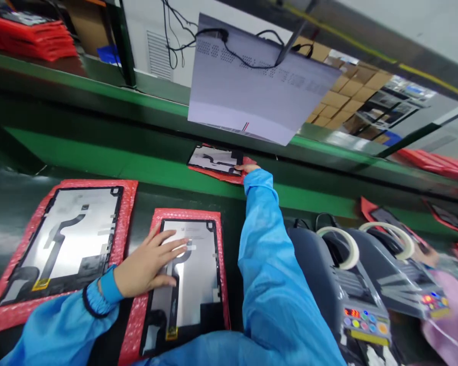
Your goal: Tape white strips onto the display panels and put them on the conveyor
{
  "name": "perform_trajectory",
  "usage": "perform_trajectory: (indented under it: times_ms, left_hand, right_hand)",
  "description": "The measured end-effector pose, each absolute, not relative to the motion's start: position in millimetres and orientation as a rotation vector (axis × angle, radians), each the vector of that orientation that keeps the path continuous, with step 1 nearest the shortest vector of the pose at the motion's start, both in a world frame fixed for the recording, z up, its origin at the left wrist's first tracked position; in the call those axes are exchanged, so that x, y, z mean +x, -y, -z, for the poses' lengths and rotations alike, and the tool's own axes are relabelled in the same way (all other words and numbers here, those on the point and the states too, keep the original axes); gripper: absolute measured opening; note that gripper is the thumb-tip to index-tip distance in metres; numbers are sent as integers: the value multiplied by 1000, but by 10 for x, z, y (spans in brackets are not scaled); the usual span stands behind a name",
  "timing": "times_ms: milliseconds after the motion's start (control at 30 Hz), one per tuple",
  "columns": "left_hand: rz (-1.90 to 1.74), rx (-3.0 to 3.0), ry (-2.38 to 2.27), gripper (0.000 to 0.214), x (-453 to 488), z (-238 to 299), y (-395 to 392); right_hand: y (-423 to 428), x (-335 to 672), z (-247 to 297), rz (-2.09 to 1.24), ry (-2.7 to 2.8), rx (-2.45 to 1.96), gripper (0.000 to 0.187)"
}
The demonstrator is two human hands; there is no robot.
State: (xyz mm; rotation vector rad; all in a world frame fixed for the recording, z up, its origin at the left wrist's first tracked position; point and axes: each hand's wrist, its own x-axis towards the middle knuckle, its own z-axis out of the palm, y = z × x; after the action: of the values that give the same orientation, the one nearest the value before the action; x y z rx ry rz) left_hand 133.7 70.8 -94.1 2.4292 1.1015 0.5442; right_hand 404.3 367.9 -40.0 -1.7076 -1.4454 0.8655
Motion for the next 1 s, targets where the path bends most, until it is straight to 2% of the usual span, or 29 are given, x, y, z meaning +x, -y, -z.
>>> perform_trajectory:
  times_ms: [100, 167, 267, 400, 500, 600, 733, 900, 1000]
  left_hand:
    - [-848, 2035, -1130, 56, 1404, 844, -703]
    - [-1023, 1569, -1150, 58, 1510, 731, -716]
    - [-1036, 875, -1030, 56, 1708, 539, -777]
    - [-1167, 510, -923, 37, 1853, 426, -828]
    - [-1312, 471, -985, 29, 1809, 502, -745]
    - [-1195, 530, -1053, 29, 1699, 606, -626]
    - [-1119, 720, -1137, 28, 1599, 659, -614]
    - [-1150, 1106, -1527, 31, 1531, 687, -762]
    - [-979, 1478, -1839, 29, 1458, 676, -812]
  right_hand:
    - [-3309, 3816, 232, -1244, 1188, -1579, 12]
    - [-2910, 3681, 128, -1391, 954, -1425, 14]
    - [-2035, 3531, 70, -1381, 742, -1200, 15]
    - [-647, 3444, 191, -1328, 682, -1009, 23]
    - [129, 3483, 376, -1347, 632, -1008, 28]
    - [517, 3594, 572, -1341, 459, -1091, 28]
    - [677, 3705, 727, -1348, 446, -1213, 39]
    - [732, 3895, 741, -1656, 711, -1338, 35]
    - [768, 4277, 754, -1499, 795, -1414, 40]
